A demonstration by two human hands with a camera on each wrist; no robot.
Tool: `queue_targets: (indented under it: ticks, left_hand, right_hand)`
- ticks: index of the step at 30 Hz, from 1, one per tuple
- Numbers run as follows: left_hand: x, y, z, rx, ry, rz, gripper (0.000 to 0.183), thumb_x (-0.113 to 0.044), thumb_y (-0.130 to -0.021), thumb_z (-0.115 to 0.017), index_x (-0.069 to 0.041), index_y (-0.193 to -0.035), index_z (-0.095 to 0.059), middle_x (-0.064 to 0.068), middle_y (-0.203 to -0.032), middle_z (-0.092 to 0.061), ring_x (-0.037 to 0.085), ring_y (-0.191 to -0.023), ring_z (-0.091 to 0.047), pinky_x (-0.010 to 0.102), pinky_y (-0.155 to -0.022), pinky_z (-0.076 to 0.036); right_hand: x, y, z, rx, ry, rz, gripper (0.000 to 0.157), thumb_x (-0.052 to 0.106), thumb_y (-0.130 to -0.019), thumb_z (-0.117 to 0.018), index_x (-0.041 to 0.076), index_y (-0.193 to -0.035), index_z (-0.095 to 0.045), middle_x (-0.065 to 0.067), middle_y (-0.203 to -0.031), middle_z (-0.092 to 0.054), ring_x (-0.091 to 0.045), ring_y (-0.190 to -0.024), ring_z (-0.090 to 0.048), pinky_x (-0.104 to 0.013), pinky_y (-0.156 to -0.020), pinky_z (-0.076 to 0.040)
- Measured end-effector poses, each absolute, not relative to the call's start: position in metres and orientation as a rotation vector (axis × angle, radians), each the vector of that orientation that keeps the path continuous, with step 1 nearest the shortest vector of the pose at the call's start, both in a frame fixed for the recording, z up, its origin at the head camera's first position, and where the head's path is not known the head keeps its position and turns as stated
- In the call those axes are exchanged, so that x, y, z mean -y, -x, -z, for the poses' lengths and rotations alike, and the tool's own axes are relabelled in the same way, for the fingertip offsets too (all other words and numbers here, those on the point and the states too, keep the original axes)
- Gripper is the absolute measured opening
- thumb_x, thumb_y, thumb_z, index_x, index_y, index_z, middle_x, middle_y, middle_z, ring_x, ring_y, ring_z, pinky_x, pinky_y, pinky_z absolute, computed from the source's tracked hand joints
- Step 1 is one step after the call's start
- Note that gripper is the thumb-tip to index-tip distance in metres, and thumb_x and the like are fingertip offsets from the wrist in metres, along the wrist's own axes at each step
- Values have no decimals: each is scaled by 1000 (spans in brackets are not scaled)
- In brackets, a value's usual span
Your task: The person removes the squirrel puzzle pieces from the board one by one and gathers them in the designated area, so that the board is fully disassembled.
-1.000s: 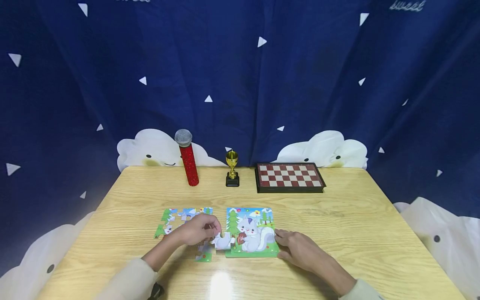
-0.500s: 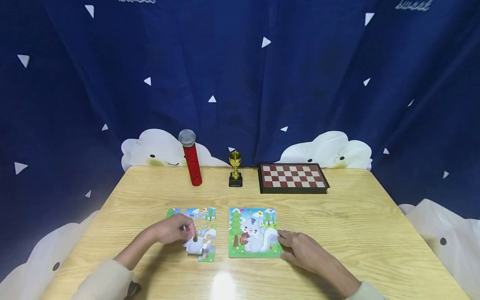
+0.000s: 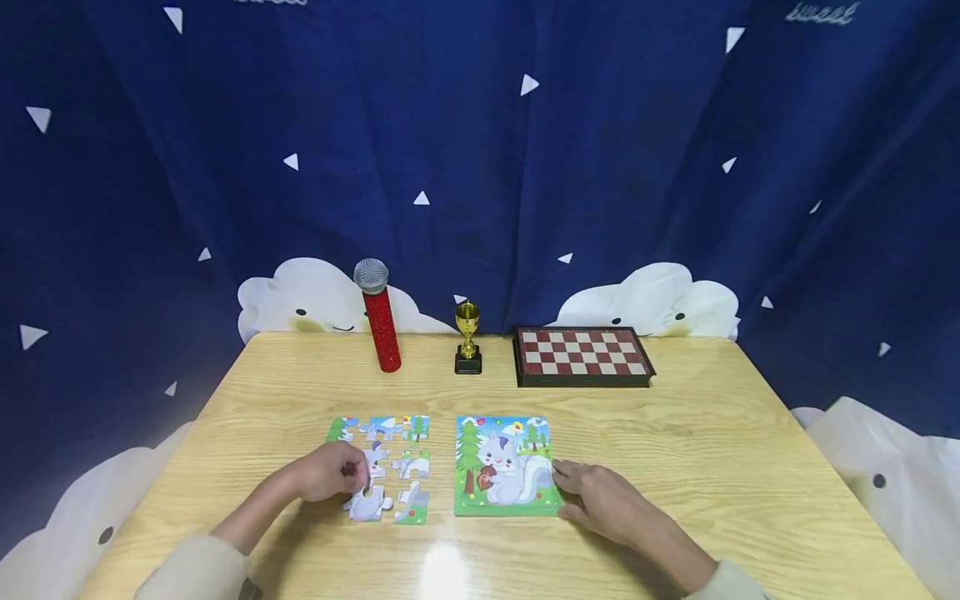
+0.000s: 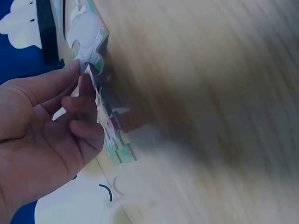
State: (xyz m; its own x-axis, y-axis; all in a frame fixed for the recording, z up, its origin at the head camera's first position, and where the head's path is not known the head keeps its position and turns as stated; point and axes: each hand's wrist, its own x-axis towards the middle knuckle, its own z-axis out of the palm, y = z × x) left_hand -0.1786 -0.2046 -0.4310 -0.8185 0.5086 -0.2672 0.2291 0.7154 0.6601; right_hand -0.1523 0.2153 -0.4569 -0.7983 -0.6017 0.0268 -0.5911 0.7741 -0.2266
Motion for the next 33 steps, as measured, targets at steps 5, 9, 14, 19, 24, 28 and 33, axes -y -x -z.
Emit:
queue_targets:
  ticks: [5, 9, 14, 19, 24, 28, 33]
  left_hand:
    - [202, 174, 433, -2520, -599, -879, 8, 0, -85, -62, -6, -79, -63, 1, -78, -56, 12, -73, -47, 21, -62, -40]
    - [200, 173, 433, -2524, -608, -874, 9, 1, -84, -63, -6, -78, -62, 1, -75, -56, 11, -70, -47, 21, -60, -39]
    - [200, 176, 433, -2525, -582, -855, 10, 0, -85, -63, -6, -78, -61, 2, -76, -56, 12, -70, -47, 21, -60, -39]
    - [200, 181, 428, -2513, -637, -891, 8, 0, -86, -63, -6, -80, -61, 2, -78, -58, 11, -70, -48, 20, -60, -42]
    - [191, 188, 422, -2532, -675, -929, 5, -7, -87, -64, -6, -83, -62, 1, -79, -59, 10, -69, -50, 19, -57, -42]
    - [176, 192, 420, -2534, -693, -966, 7, -11, -87, -66, -6, -85, -63, 2, -80, -60, 11, -60, -52, 19, -51, -41]
    - [152, 195, 423, -2533, -710, -977, 5, -11, -88, -65, -6, -88, -64, 2, -84, -61, 10, -60, -50, 20, -52, -42]
  right_hand:
    - [-215, 153, 457, -2916, 958, 352, 50, 31, -83, -70, -1, -120, -62, -16, -132, -57, -32, -118, -58, -43, -93, -49]
    - [-215, 152, 457, -2922, 962, 345, 49, 31, -84, -70, -1, -120, -62, -16, -132, -57, -32, -117, -58, -42, -92, -50]
    - [-214, 152, 457, -2925, 962, 338, 49, 31, -84, -69, -1, -120, -62, -16, -132, -58, -31, -118, -58, -42, -93, -49]
    - [-214, 152, 456, -2921, 953, 342, 49, 32, -84, -69, -1, -121, -62, -15, -132, -57, -32, -118, -58, -43, -93, -49]
    - [-214, 153, 457, -2917, 952, 340, 50, 32, -84, -69, 0, -121, -61, -15, -133, -57, -31, -119, -58, -43, -93, -49]
    - [-215, 153, 458, -2916, 949, 342, 50, 32, -84, -69, 0, -122, -61, -15, -133, -57, -31, -118, -58, -43, -93, -49]
    - [-215, 153, 458, -2919, 938, 345, 50, 32, -84, -69, 0, -122, -61, -15, -133, -57, -32, -118, -58, -43, -93, -49]
